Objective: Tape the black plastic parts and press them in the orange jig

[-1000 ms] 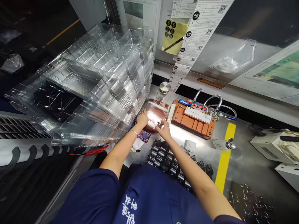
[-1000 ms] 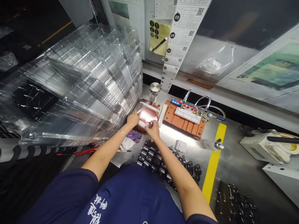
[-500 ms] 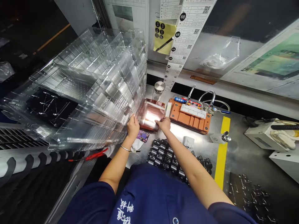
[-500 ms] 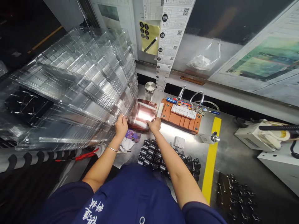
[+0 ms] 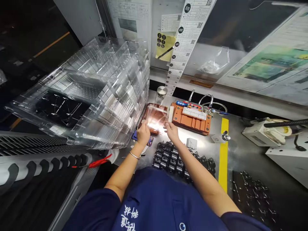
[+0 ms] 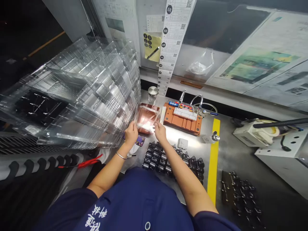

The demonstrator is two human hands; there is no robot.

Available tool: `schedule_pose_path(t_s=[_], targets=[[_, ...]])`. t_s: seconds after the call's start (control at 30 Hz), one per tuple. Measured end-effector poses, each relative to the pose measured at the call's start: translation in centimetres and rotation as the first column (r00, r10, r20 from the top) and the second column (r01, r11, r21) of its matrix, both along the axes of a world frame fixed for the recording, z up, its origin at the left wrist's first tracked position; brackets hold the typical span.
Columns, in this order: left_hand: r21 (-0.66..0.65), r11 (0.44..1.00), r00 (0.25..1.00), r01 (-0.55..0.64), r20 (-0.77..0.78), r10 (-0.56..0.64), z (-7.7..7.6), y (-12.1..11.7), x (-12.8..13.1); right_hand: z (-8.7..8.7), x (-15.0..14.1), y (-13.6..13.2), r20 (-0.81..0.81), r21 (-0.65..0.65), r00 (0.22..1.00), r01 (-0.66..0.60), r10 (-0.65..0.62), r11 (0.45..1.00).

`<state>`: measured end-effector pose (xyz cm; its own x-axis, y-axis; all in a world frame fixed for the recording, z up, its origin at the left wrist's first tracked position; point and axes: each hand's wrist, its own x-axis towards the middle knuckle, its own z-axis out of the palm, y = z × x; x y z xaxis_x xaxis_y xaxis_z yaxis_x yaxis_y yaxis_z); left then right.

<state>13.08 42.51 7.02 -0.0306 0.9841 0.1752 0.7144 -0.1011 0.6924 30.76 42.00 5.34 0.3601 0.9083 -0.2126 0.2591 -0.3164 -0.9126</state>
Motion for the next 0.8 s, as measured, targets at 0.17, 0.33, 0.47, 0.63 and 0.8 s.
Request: schedule_pose_path(t_s=[0.17, 0.33, 0.47, 0.63, 0.8], targets=[[-0.007, 0.989, 0.988, 0.148, -0.052, -0.148, 0.2, -2.0, 2.6, 3.0, -3.4, -2.8, -0.372, 0.022, 0.928, 0.015, -0.006, 1.0], [0.023, 0.94, 0.94, 0.34, -0.025, -0.34, 1.0, -4.7, 3.2, 4.3, -4.9, -5.9, -0.276, 0.119, 0.961, 0.037, -0.002, 0.992], [0.165, 0.807, 0.82, 0.568, -0.022, -0.572, 1.1, -8.0, 4.3, 4.7, -3.8, -8.8, -0.254, 0.188, 0.951, 0.225, -0.174, 0.956], [0.367, 0.525, 0.556, 0.768, 0.023, -0.831, 5.2, -11.7, 7.7, 5.6, 3.7, -15.6, -0.385, 0.08, 0.855, 0.405, -0.346, 0.911], [0.624, -0.032, -0.015, 0.781, -0.033, -0.999, 19.1, -18.8, 11.1, 5.9, 13.2, -28.9, -0.347, 0.05, 0.727, 0.645, -0.592, 0.763]])
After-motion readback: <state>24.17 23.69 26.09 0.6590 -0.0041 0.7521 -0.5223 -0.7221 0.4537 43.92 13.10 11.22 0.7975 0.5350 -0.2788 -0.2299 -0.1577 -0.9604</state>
